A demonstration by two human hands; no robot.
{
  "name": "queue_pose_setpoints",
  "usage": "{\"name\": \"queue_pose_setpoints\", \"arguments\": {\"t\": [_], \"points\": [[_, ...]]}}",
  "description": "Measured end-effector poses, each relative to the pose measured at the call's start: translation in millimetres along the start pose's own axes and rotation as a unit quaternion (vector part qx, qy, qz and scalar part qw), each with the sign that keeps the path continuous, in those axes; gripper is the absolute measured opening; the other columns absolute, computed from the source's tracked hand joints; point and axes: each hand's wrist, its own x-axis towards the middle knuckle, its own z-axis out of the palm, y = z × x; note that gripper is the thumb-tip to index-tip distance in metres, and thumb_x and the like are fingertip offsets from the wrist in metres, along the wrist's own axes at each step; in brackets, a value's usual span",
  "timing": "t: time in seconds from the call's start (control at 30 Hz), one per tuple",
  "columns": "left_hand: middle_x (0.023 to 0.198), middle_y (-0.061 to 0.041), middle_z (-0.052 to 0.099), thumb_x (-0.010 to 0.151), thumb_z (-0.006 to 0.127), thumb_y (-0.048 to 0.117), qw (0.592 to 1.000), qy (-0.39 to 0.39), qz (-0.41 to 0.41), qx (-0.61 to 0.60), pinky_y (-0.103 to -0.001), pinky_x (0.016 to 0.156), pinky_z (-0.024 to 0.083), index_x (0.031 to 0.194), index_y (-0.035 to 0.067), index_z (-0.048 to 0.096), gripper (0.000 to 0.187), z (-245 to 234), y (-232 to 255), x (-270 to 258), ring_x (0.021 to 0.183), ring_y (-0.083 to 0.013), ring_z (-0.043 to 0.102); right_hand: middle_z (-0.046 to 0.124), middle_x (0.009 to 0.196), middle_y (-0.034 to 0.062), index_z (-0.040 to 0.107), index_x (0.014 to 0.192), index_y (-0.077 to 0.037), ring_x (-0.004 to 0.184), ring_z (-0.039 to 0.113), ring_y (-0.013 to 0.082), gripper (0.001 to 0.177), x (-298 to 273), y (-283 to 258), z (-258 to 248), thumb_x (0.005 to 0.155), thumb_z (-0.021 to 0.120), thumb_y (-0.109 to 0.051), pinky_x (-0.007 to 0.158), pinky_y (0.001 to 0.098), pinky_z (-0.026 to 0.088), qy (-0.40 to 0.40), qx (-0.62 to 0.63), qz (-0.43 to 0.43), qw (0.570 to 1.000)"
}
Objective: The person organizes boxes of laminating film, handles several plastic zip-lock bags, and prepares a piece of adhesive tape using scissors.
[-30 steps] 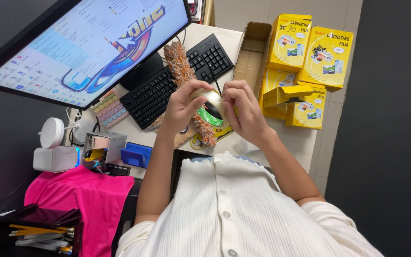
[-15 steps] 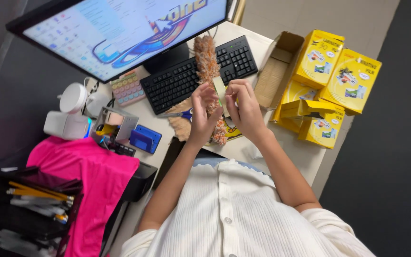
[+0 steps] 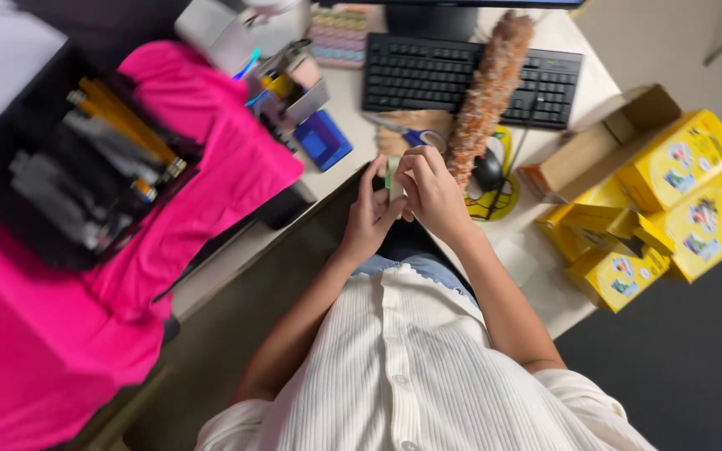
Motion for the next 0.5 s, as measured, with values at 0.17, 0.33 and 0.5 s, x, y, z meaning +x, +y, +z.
{"name": "queue_pose_setpoints", "arguments": {"t": [0.17, 0.33, 0.5], "points": [[0.085, -0.007, 0.069, 0.106, 0.059, 0.009, 0.991, 0.124, -0.012, 0.042, -0.025, 0.069, 0.053, 0.162, 0.005, 0.018, 0.070, -30.7, 4.1, -55.0, 0.073, -0.0094, 0.064, 0.057, 0.114, 0.0158, 0.056, 0.107, -0.001, 0.098, 0.061, 0.0374, 0.015, -12.6, -20.1, 60.7, 0.096, 0.065, 0.001, 0.082, 0.0428, 0.052, 0.012, -0.042, -0.175, 0.984], [0.076, -0.007, 0.064, 0.105, 0.060, 0.014, 0.968, 0.235, -0.075, -0.052, -0.027, 0.054, 0.048, 0.151, 0.005, 0.026, 0.058, -65.6, -20.2, -109.0, 0.059, -0.0131, 0.061, 0.059, 0.111, 0.0165, 0.056, 0.105, 0.000, 0.099, 0.061, 0.0377, 0.012, -26.8, -51.9, 110.8, 0.095, 0.063, 0.003, 0.083, 0.0426, 0.053, -0.029, -0.012, -0.208, 0.978], [0.083, -0.009, 0.065, 0.105, 0.062, 0.016, 0.942, 0.256, -0.125, -0.177, -0.032, 0.064, 0.059, 0.146, 0.001, 0.035, 0.052, -80.4, -58.6, -147.3, 0.068, -0.0165, 0.068, 0.058, 0.100, 0.0147, 0.060, 0.098, -0.002, 0.093, 0.058, 0.0369, 0.014, -15.3, -28.4, 157.7, 0.089, 0.067, 0.004, 0.078, 0.0420, 0.050, -0.057, -0.002, -0.188, 0.981]]}}
